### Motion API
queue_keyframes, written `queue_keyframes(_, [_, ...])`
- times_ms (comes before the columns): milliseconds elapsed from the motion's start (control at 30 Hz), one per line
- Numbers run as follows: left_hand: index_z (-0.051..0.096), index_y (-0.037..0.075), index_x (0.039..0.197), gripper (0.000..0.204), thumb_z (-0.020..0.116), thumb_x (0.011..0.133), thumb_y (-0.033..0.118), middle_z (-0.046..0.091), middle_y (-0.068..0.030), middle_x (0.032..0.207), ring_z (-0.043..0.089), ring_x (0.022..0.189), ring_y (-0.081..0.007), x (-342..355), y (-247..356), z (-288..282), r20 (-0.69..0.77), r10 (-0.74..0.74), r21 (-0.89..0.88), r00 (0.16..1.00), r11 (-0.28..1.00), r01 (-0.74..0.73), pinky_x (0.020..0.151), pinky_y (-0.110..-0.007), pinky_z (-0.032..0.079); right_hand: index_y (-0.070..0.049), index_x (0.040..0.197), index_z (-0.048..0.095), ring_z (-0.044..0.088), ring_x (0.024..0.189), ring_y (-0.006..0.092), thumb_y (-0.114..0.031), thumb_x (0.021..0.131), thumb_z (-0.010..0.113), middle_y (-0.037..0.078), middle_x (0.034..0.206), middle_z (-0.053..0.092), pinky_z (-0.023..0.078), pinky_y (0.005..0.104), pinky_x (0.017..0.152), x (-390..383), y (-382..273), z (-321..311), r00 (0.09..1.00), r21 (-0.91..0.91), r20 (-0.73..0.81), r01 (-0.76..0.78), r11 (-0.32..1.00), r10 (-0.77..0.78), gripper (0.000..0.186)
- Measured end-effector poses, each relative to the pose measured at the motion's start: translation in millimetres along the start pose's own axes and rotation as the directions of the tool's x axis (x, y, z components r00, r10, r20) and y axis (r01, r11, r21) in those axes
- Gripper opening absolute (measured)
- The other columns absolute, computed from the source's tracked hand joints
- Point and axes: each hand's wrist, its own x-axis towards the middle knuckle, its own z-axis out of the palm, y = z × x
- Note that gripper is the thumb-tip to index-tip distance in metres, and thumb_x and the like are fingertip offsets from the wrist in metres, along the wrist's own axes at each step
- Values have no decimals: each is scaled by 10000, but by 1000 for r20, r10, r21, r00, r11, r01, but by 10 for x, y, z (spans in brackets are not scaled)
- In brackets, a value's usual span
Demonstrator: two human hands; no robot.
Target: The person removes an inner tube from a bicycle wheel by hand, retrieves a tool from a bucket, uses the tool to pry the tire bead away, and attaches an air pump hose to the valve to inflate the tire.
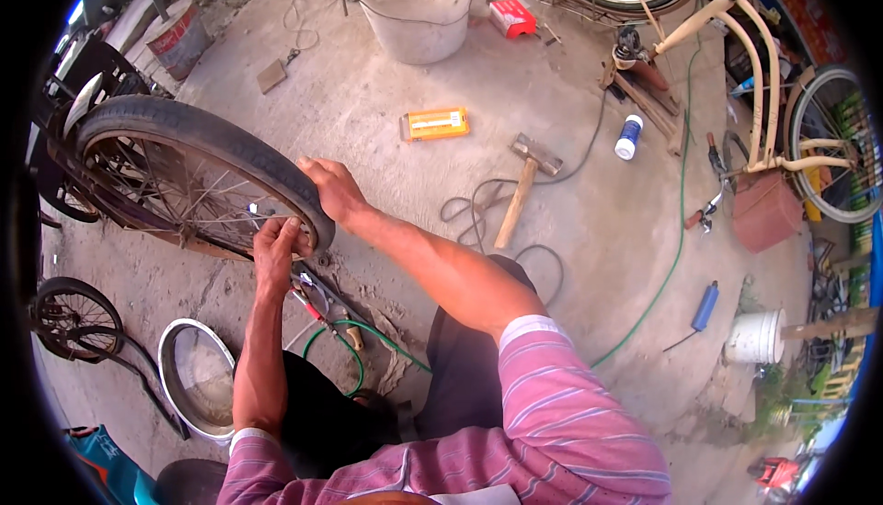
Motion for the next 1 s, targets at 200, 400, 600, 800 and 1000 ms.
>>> queue_keyframes(200, [664,-45,1184,270,649,1022,170,693,-76,811,656,685,-157,49,-146,-62,84,79,-201,993,978,-61,668,-301,556,-18,983,681,570,827,115,-464,1032,537,14,890,654,470,296,793,-16,-78,36,1000,-10,-24,-5,1000,5,471])
queue_keyframes(400, [653,-37,1238,286,647,1023,152,698,-79,848,664,702,-151,-8,-4,72,121,47,-237,992,971,-17,654,-303,561,-29,968,676,568,823,103,-462,1037,537,10,902,653,469,291,784,-45,-69,-92,1000,36,-3,-17,999,17,460])
queue_keyframes(600, [692,-42,1137,261,656,1031,194,684,-53,744,629,578,-131,-67,86,-117,58,-12,-110,998,994,19,584,-274,538,-24,1067,704,567,880,104,-445,1045,545,18,956,671,471,289,809,-18,-132,131,999,-122,43,13,992,-8,450])
queue_keyframes(800, [657,-9,1258,275,611,1024,127,698,-67,834,683,734,-153,-29,90,-84,220,-10,-237,975,970,63,678,-316,566,-31,1118,664,609,863,131,-381,1083,432,41,976,667,497,303,839,0,16,-109,998,75,-2,-66,995,66,422])
queue_keyframes(1000, [667,-12,1223,296,640,1022,203,692,-54,809,680,724,-135,-172,232,-148,174,34,-201,984,980,2,671,-304,564,-40,1042,642,630,799,155,-394,1084,434,71,909,669,517,306,771,38,103,-98,996,72,48,-76,995,72,413])
